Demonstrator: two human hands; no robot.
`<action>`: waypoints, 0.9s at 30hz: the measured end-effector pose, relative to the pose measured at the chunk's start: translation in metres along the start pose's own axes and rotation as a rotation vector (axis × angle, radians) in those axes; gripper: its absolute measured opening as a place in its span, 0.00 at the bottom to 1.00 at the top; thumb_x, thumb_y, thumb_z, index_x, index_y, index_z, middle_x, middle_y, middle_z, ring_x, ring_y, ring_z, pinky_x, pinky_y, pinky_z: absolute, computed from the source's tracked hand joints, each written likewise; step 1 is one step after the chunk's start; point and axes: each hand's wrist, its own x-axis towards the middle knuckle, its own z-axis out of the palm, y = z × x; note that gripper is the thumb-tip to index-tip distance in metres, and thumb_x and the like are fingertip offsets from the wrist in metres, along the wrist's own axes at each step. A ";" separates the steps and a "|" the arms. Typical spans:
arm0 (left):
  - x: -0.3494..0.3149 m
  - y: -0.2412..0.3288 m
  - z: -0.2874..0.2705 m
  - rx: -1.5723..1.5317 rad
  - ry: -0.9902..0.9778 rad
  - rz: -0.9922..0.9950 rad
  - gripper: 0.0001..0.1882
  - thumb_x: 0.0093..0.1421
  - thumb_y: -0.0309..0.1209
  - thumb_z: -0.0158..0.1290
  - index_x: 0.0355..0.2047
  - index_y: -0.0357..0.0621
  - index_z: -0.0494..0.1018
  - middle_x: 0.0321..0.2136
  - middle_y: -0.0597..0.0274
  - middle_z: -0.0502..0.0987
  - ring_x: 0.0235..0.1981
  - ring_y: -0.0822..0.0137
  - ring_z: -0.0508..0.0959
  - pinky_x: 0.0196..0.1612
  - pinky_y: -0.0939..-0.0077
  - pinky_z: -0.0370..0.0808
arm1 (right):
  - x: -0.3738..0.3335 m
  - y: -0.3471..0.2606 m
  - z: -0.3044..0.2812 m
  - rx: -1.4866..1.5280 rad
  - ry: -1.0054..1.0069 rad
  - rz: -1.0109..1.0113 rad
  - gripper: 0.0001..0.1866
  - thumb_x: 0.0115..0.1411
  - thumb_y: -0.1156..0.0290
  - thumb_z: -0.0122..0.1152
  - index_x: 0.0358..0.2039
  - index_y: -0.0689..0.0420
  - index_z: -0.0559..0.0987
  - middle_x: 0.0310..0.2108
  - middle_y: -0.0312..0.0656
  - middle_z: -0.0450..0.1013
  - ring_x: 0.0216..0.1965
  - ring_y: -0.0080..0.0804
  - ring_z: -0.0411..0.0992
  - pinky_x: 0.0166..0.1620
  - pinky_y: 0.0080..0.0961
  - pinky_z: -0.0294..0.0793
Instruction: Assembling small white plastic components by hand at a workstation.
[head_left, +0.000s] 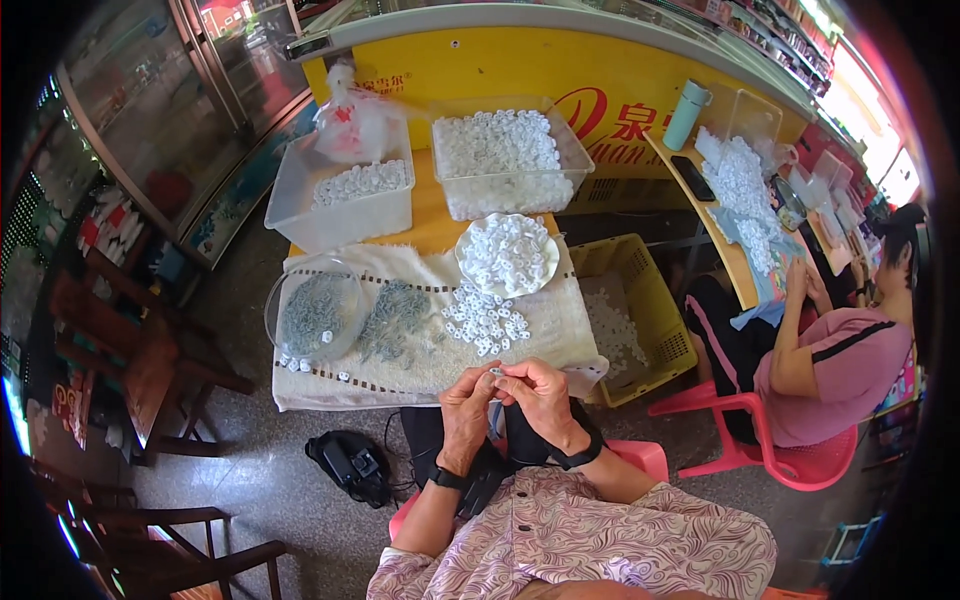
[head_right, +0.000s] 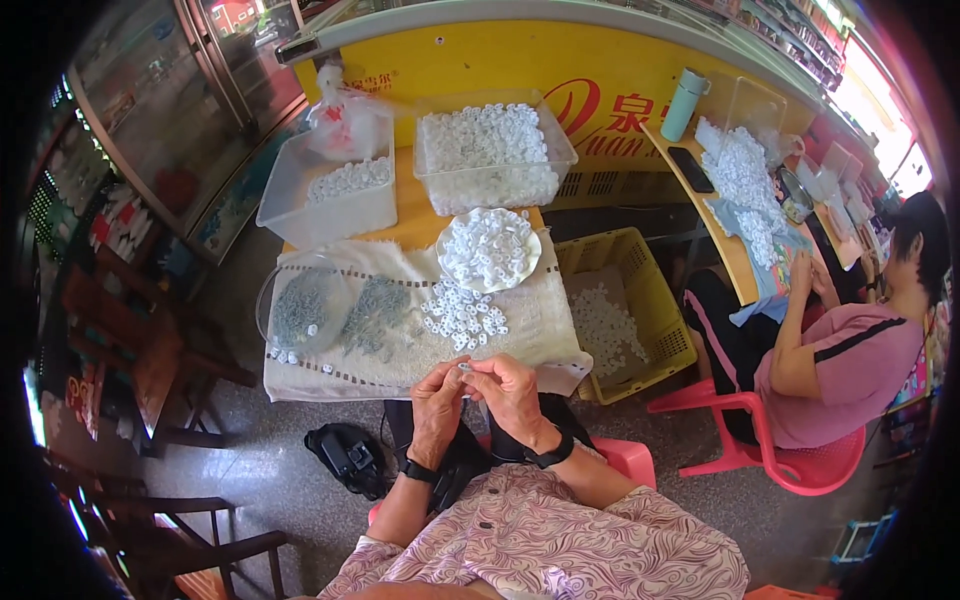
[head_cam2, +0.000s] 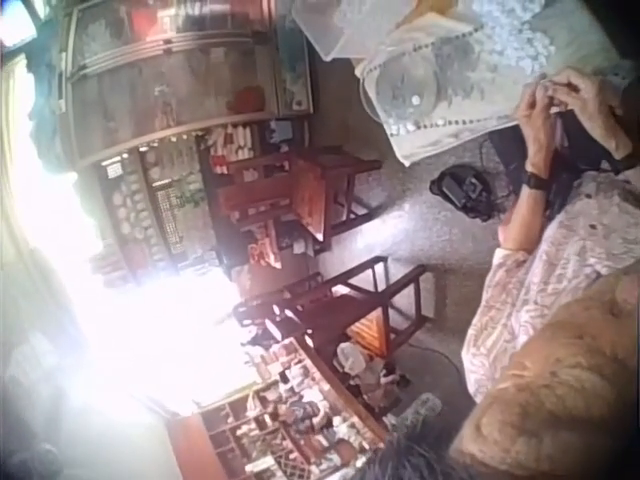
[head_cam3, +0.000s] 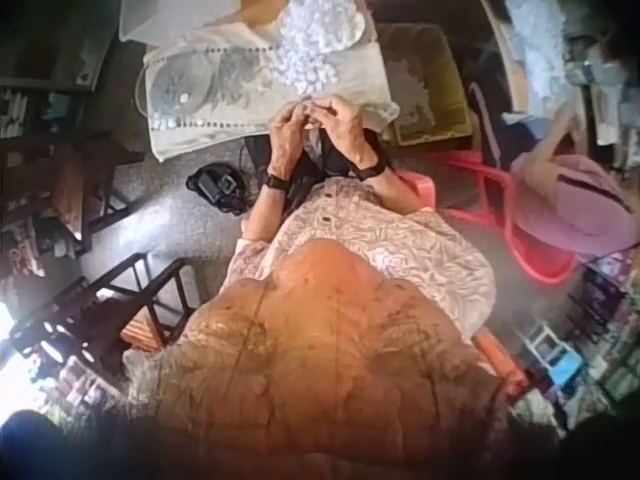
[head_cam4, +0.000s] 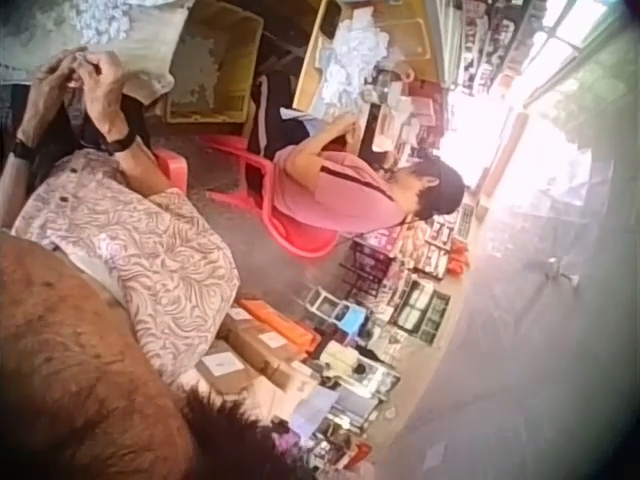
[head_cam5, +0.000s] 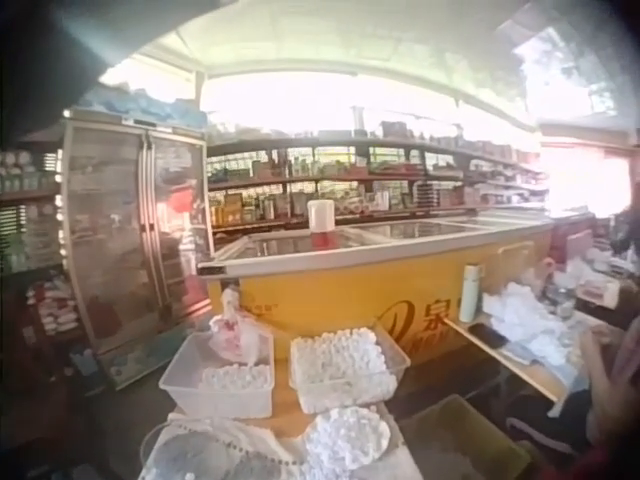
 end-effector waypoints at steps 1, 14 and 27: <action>0.000 -0.002 -0.001 0.008 0.004 0.015 0.14 0.63 0.27 0.52 0.46 0.31 0.74 0.29 0.66 0.77 0.27 0.78 0.74 0.34 0.85 0.71 | -0.001 0.000 0.000 0.000 0.004 -0.002 0.04 0.55 0.81 0.62 0.33 0.65 0.76 0.27 0.40 0.76 0.26 0.22 0.76 0.25 0.16 0.77; -0.004 -0.007 0.001 0.095 0.047 0.089 0.13 0.64 0.29 0.51 0.43 0.30 0.74 0.29 0.63 0.78 0.26 0.76 0.75 0.33 0.83 0.72 | -0.007 -0.008 0.001 -0.057 0.020 -0.063 0.04 0.57 0.78 0.62 0.31 0.64 0.75 0.25 0.40 0.75 0.26 0.22 0.77 0.25 0.17 0.77; -0.006 0.013 0.013 0.176 0.054 0.092 0.12 0.63 0.26 0.52 0.44 0.33 0.75 0.31 0.61 0.79 0.27 0.74 0.78 0.34 0.81 0.77 | -0.002 -0.014 -0.010 -0.182 0.002 -0.225 0.04 0.54 0.82 0.61 0.32 0.63 0.77 0.27 0.41 0.72 0.27 0.25 0.74 0.28 0.19 0.73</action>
